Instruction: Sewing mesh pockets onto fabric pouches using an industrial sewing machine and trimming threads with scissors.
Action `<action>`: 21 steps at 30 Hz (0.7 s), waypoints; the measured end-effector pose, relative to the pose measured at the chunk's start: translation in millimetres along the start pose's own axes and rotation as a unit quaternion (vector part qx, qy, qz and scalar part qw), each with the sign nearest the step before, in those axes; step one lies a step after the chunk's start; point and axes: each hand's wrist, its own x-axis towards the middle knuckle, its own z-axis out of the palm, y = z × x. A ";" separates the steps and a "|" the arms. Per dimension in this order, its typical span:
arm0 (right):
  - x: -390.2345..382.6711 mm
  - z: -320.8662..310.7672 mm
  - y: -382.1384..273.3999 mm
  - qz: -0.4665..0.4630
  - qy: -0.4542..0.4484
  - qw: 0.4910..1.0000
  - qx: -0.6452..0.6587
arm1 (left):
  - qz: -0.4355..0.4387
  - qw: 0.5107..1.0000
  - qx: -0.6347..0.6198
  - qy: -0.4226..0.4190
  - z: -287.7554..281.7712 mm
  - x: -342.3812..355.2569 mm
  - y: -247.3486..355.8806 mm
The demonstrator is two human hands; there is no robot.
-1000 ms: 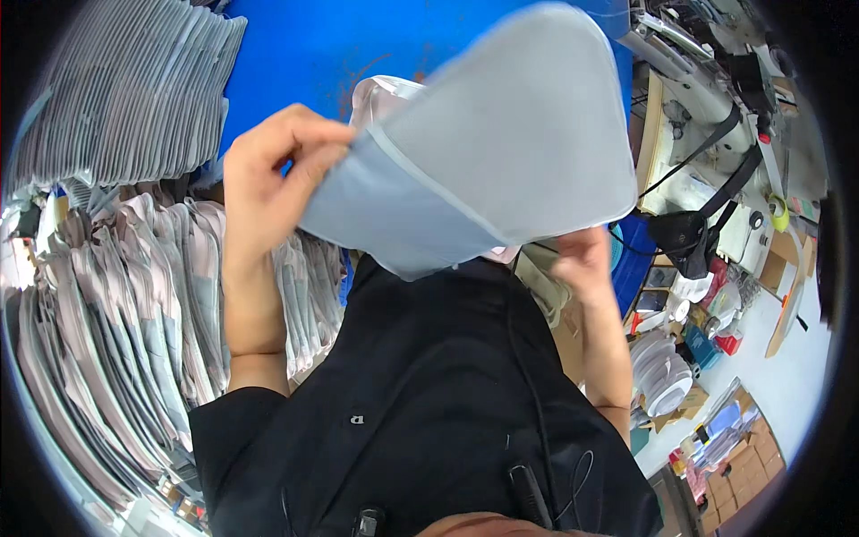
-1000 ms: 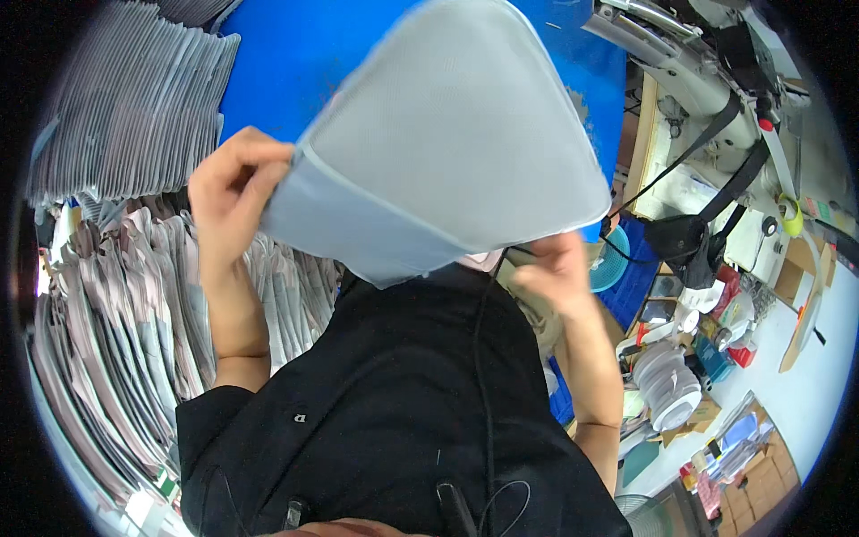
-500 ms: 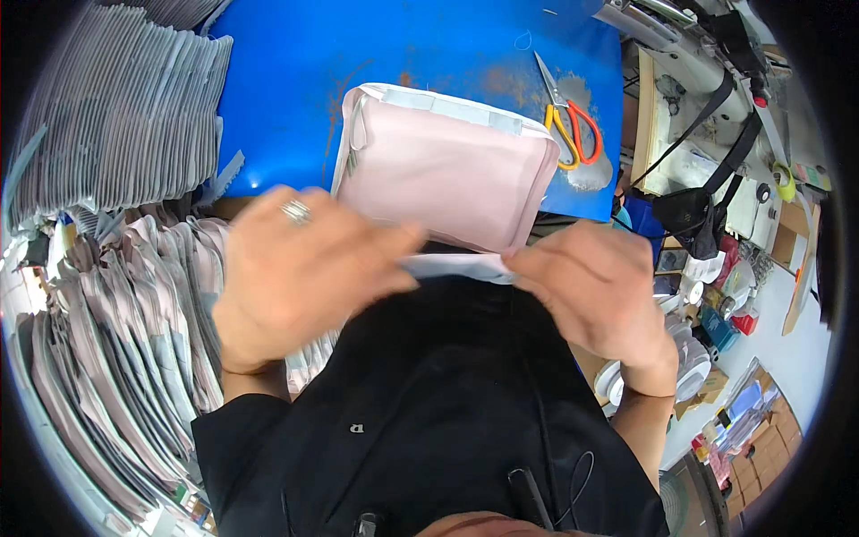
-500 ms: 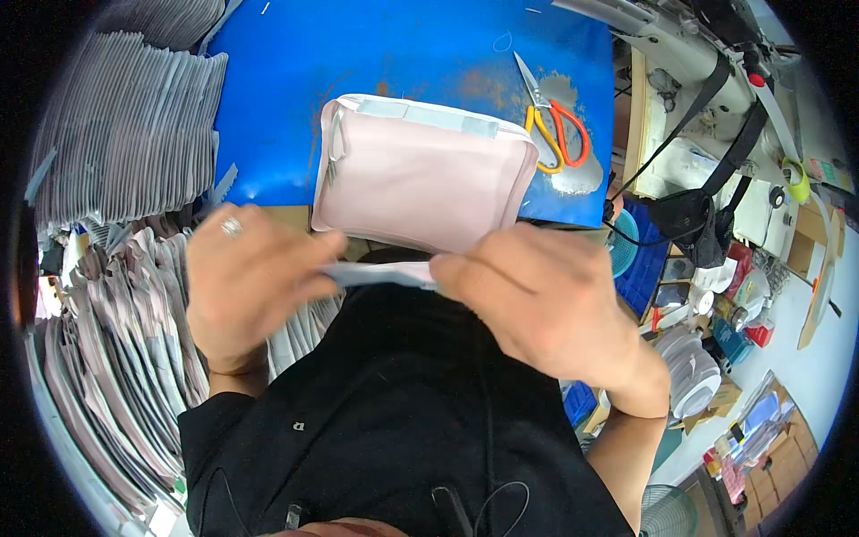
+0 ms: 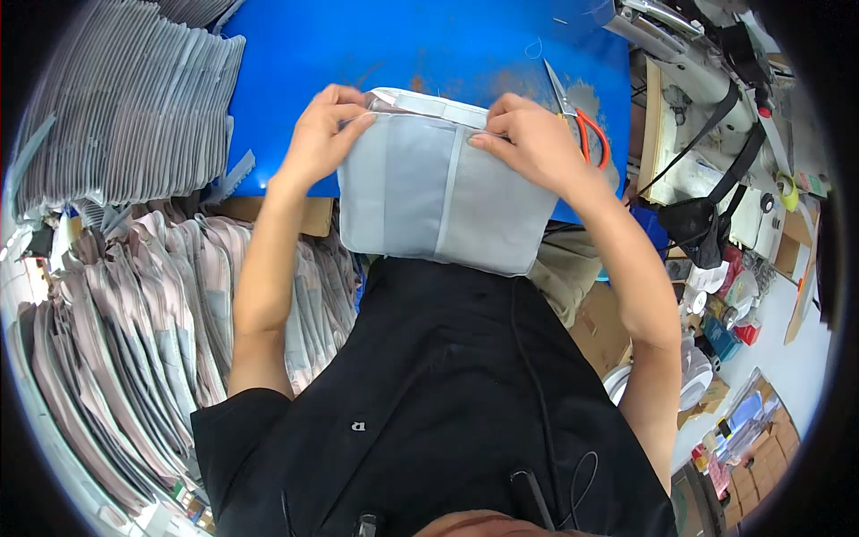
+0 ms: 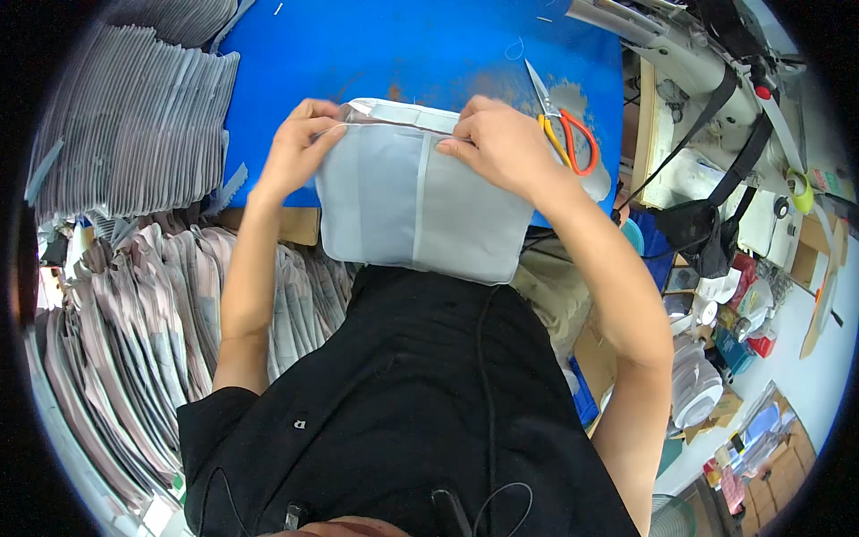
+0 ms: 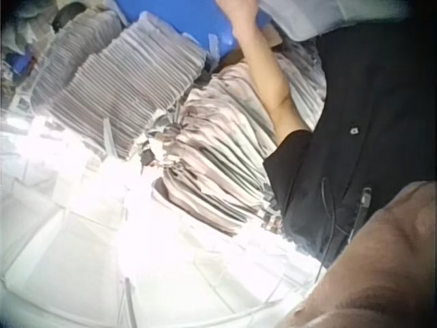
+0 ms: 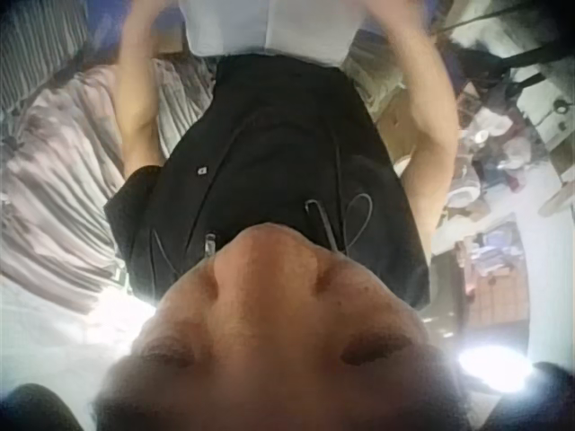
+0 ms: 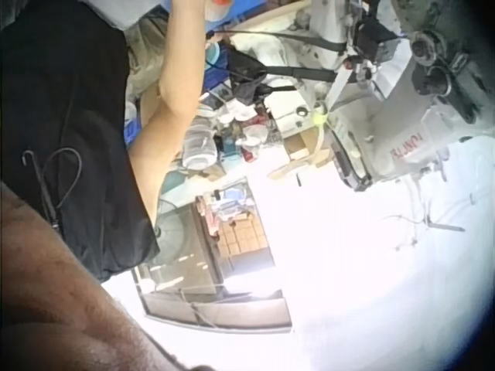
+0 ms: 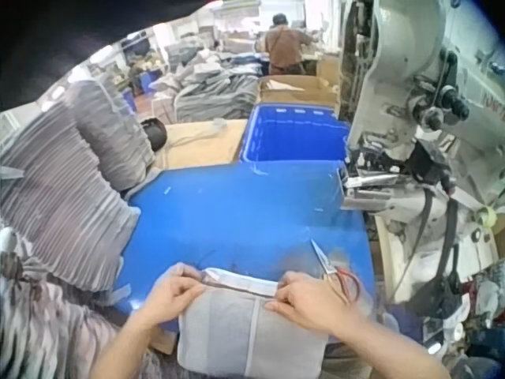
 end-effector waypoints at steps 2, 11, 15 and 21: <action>5.9 23.4 15.2 -0.078 0.141 0.981 -0.107 | 0.043 0.995 0.084 0.034 18.7 6.5 -3.7; 5.2 36.1 25.7 -0.069 0.204 0.976 -0.044 | 0.054 0.998 0.045 0.008 14.7 32.1 -6.8; -24.9 11.2 3.4 -0.083 0.249 0.965 0.001 | 0.041 0.994 -0.069 0.074 -23.4 23.0 41.7; -75.7 -28.3 -12.6 -0.108 0.291 0.949 0.057 | 0.084 0.988 -0.114 0.059 -62.4 6.0 104.6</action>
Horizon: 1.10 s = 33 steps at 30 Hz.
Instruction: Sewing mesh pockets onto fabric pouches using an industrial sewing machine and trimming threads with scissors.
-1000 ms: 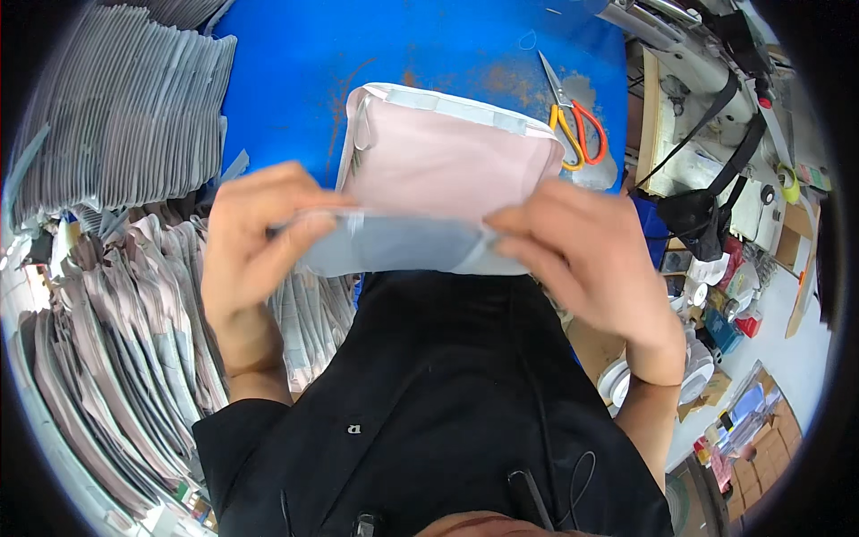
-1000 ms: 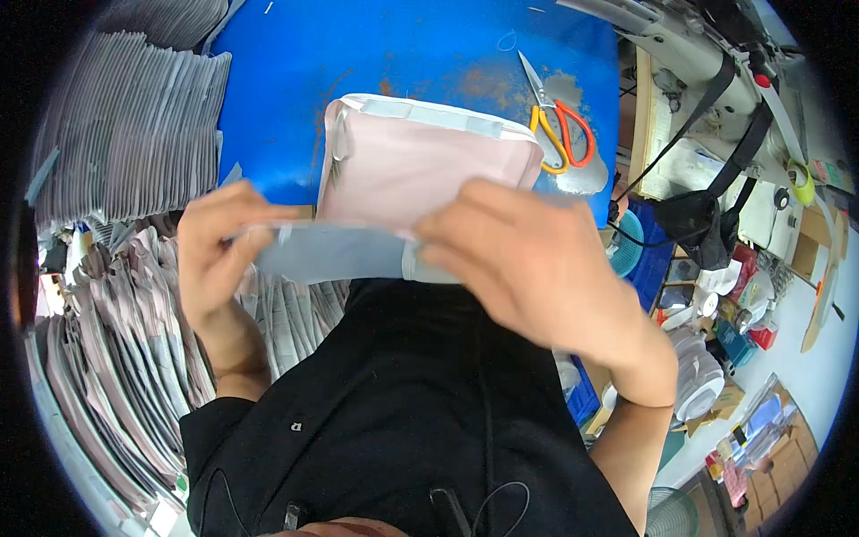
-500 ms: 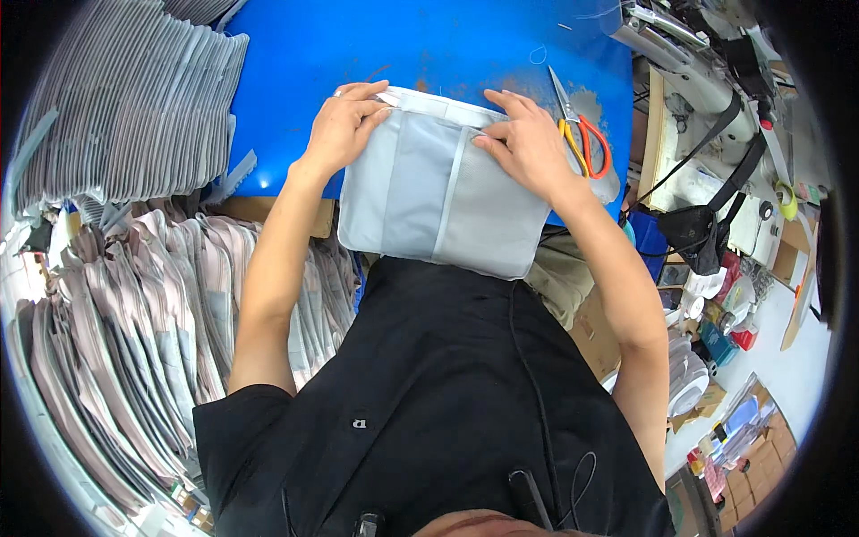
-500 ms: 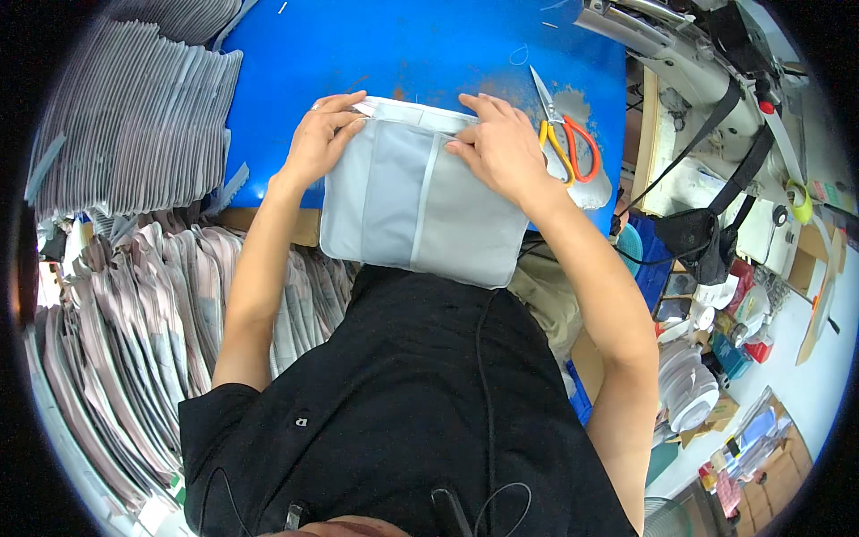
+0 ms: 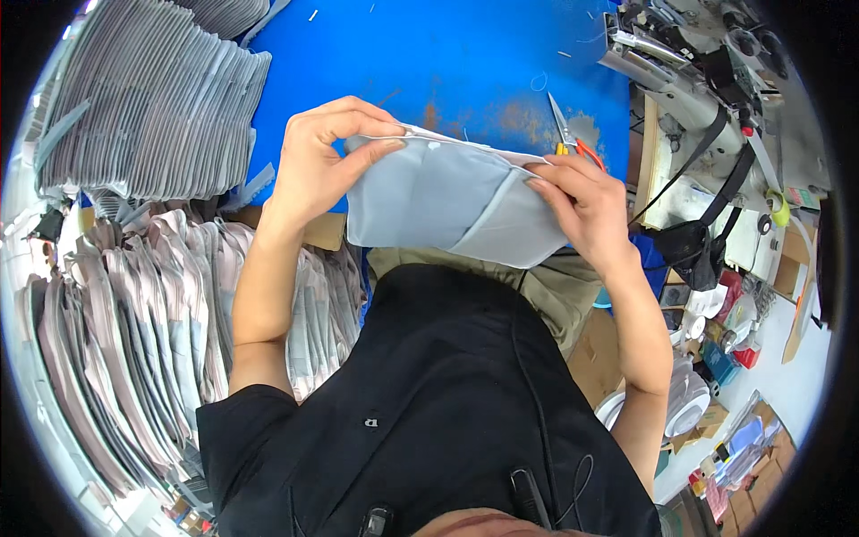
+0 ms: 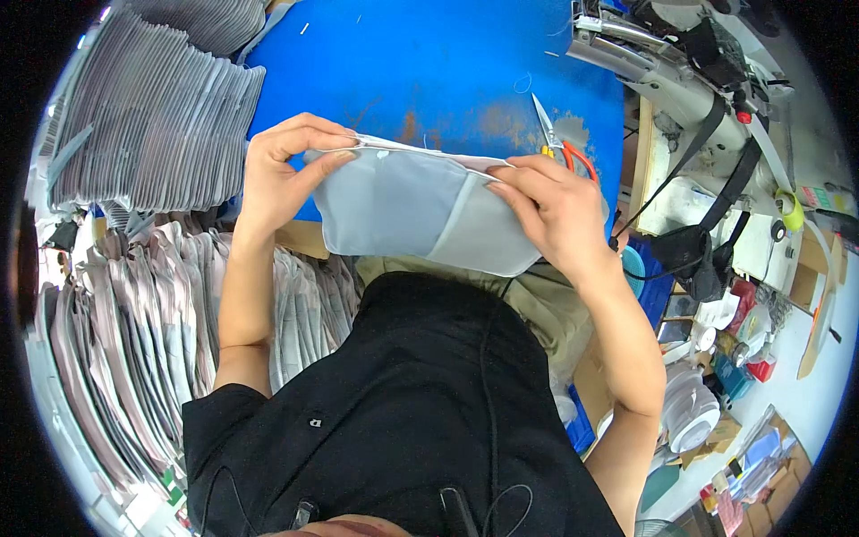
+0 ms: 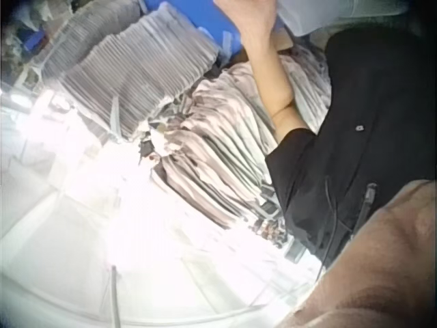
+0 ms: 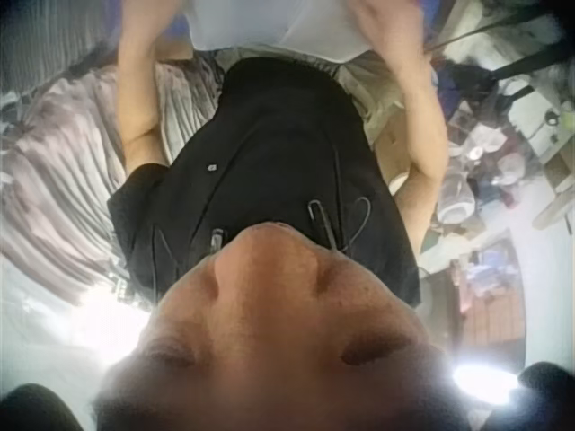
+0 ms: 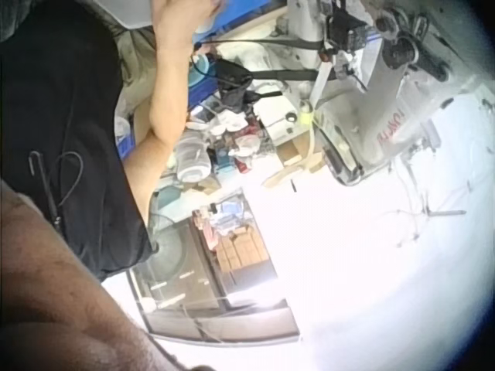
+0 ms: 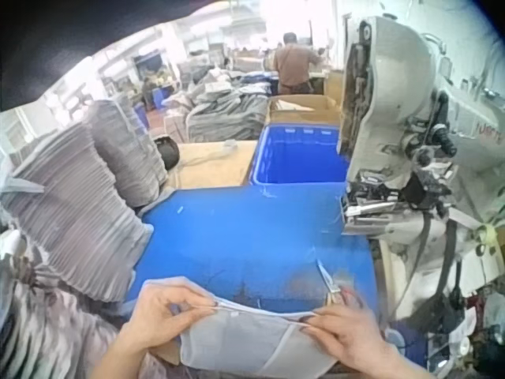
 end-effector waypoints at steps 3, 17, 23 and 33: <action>2.6 -22.3 -1.2 0.025 -0.026 0.998 0.047 | 0.012 0.999 -0.028 -0.012 -0.5 10.5 15.9; -13.7 -65.5 7.9 0.117 -0.026 0.984 0.135 | 0.006 0.997 -0.056 -0.056 9.3 43.4 56.4; -22.0 -71.0 6.0 0.142 -0.027 0.978 0.149 | 0.016 0.994 -0.085 -0.059 16.6 42.8 57.5; -24.3 -64.5 4.3 0.110 0.012 0.987 0.118 | 0.284 0.957 0.043 -0.051 10.3 38.6 56.6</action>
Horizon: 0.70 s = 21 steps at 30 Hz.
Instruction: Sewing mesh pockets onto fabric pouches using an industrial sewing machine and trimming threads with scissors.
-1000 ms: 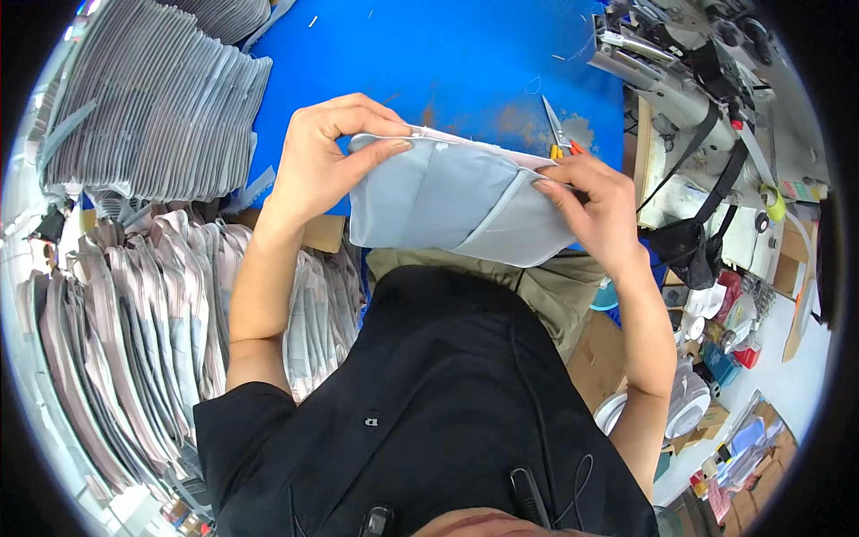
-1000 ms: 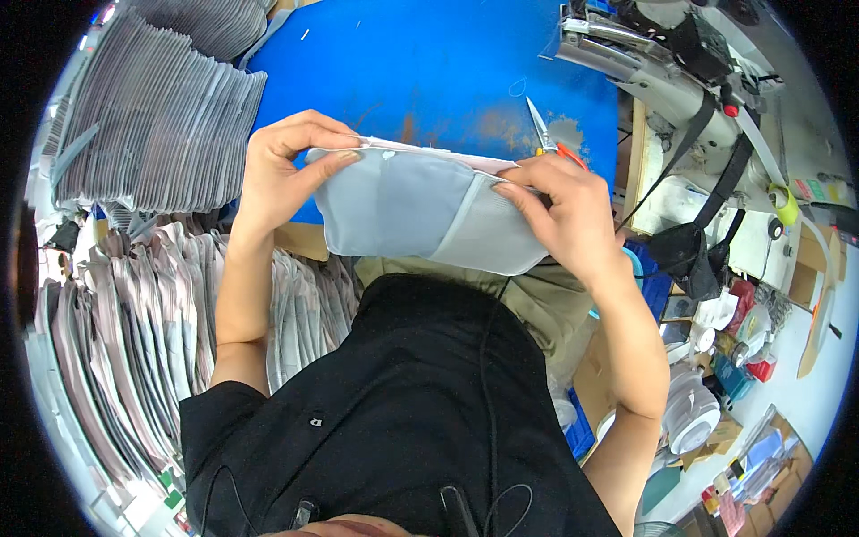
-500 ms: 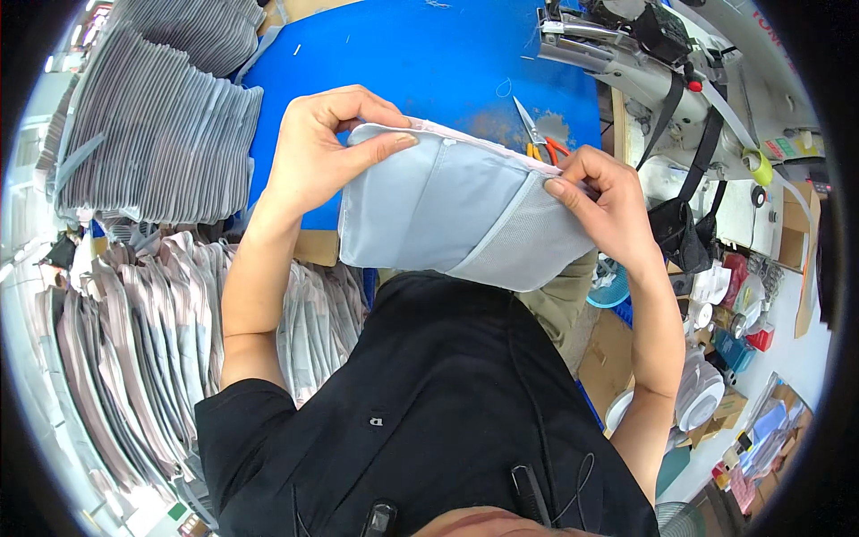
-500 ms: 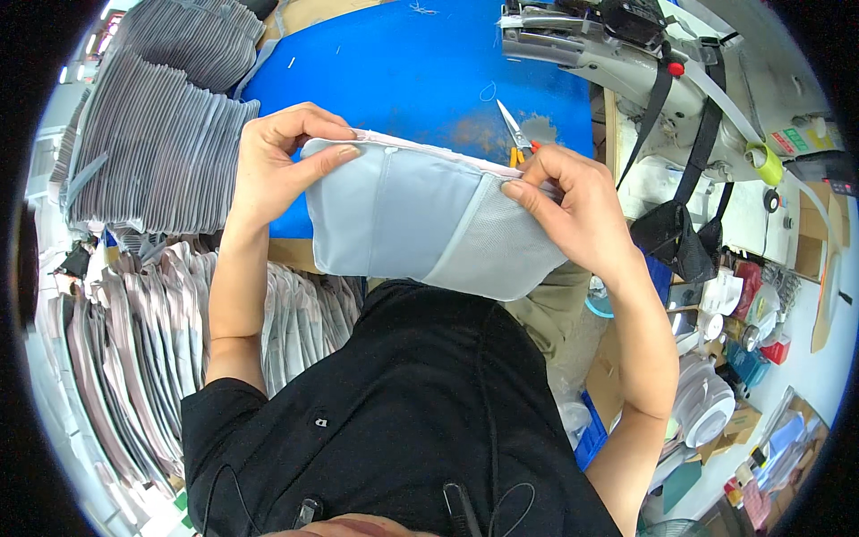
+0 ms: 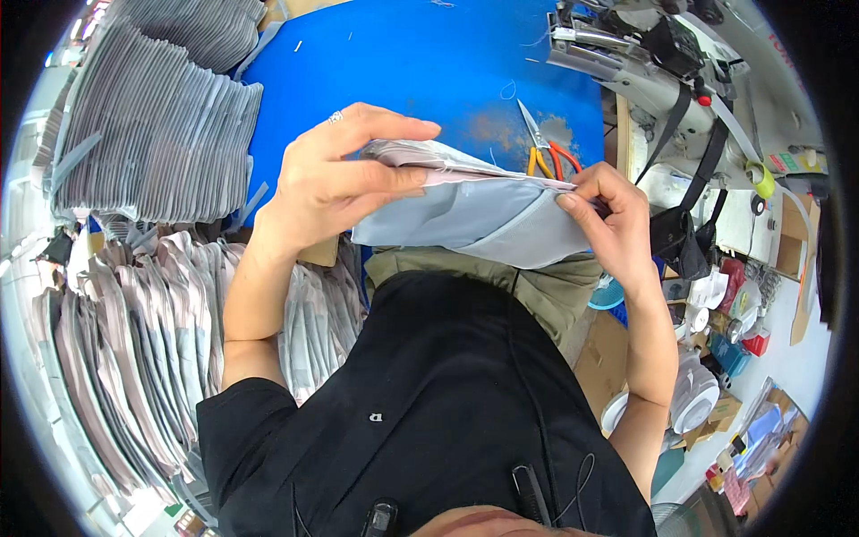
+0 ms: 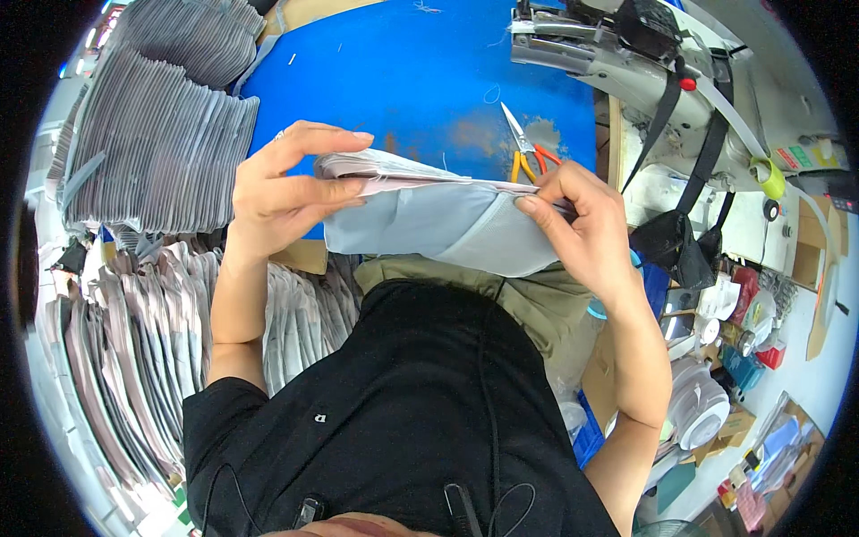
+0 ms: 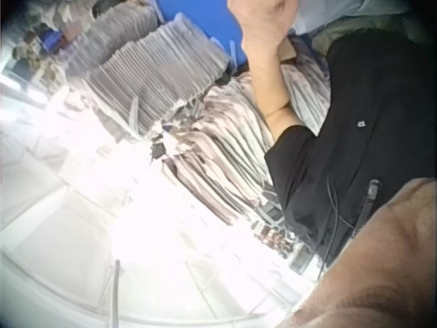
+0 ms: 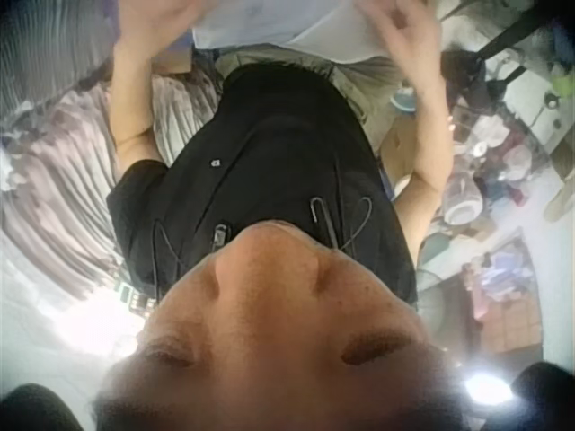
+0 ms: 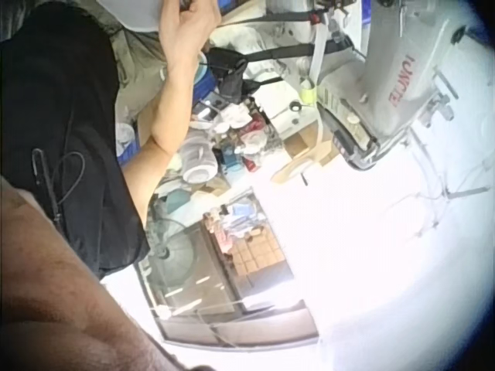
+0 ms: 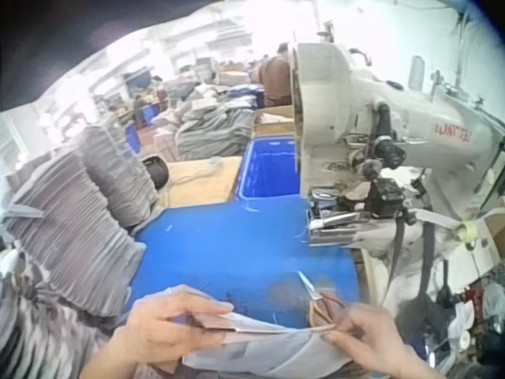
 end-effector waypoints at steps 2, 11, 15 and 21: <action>2.0 2.1 -1.3 0.007 0.000 1.000 -0.003 | 0.015 1.000 0.007 0.015 -2.2 -2.5 1.8; 17.2 16.3 -4.1 0.020 -0.005 1.000 0.017 | -0.029 0.999 -0.007 0.024 -11.0 -16.8 -11.5; 18.2 18.1 -7.8 0.044 -0.007 0.999 0.031 | -0.030 0.999 -0.008 0.021 -12.9 -19.4 -15.3; 18.8 19.3 -11.2 0.052 -0.004 0.998 0.031 | -0.057 0.998 -0.029 0.027 -12.1 -15.6 -19.1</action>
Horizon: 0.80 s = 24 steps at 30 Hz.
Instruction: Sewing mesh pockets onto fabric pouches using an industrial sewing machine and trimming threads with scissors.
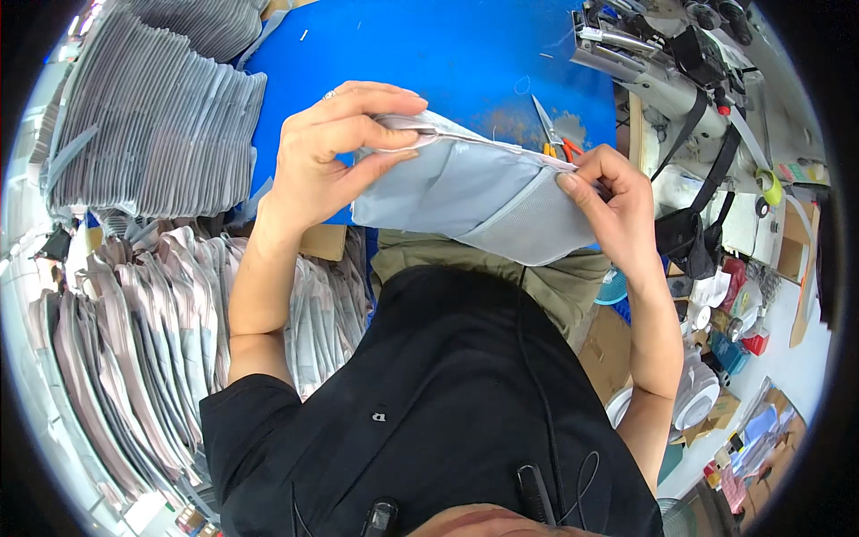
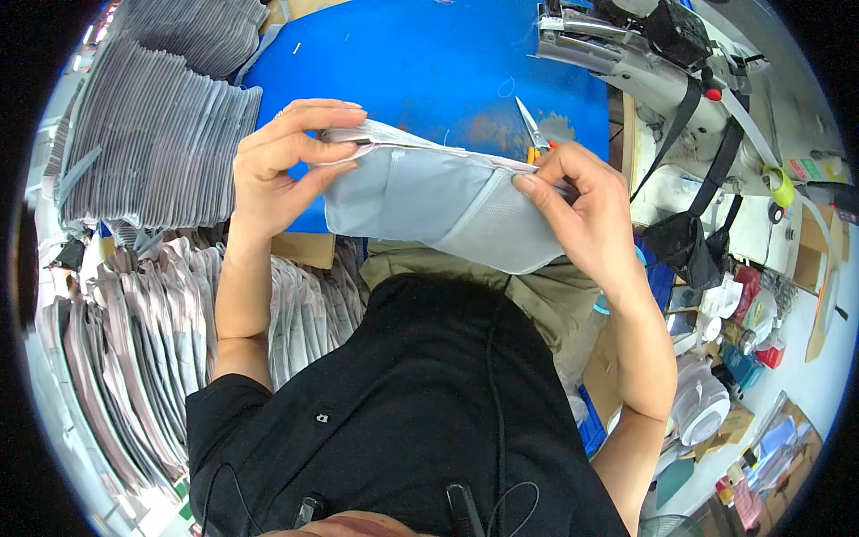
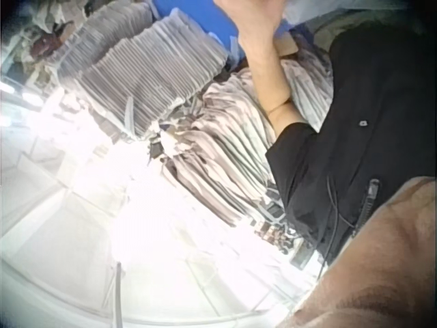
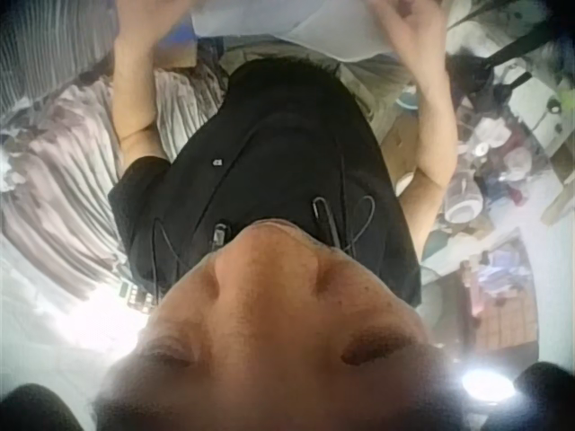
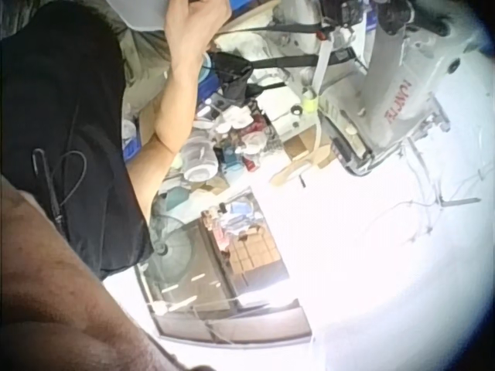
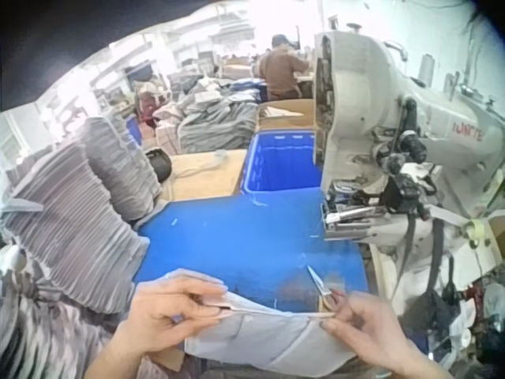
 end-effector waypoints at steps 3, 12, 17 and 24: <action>0.3 0.2 -1.1 0.002 0.001 1.000 0.007 | -0.013 1.000 -0.001 0.006 1.4 2.8 -3.0; 0.8 1.4 -0.9 0.001 0.004 1.000 0.009 | -0.126 0.990 -0.040 0.057 7.4 3.0 -5.6; 0.1 2.6 4.0 0.010 0.004 1.000 0.021 | -0.176 0.978 -0.091 0.067 9.1 2.0 -5.2; 0.2 2.4 5.3 0.019 0.004 1.000 0.020 | -0.166 0.980 -0.089 0.066 8.9 4.0 -3.8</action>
